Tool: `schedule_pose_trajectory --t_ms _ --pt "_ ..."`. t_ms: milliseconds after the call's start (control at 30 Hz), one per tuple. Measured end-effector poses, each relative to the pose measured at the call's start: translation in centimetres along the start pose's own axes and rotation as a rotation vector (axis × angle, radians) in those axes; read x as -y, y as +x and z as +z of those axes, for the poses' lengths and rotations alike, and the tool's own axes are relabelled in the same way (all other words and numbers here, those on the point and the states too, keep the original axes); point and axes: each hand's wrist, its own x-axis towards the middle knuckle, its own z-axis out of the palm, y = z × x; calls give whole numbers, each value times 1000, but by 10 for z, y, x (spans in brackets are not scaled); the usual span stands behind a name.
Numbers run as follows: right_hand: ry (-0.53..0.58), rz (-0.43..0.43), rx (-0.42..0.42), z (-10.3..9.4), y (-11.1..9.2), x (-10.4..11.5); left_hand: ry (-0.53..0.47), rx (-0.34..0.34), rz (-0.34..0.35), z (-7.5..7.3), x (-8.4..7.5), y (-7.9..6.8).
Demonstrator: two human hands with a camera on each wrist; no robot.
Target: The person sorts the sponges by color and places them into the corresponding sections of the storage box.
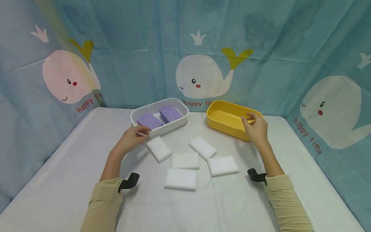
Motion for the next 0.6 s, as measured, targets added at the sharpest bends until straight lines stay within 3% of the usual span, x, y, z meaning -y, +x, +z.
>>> schedule_pose_trajectory --t_ms 200,433,600 --pt "-24 53 -15 -8 5 -10 34 64 37 5 1 2" --pt "-34 123 -29 -15 8 -23 121 148 18 9 -2 1" --pt "-25 148 -49 -19 9 -32 155 189 43 11 0 1"
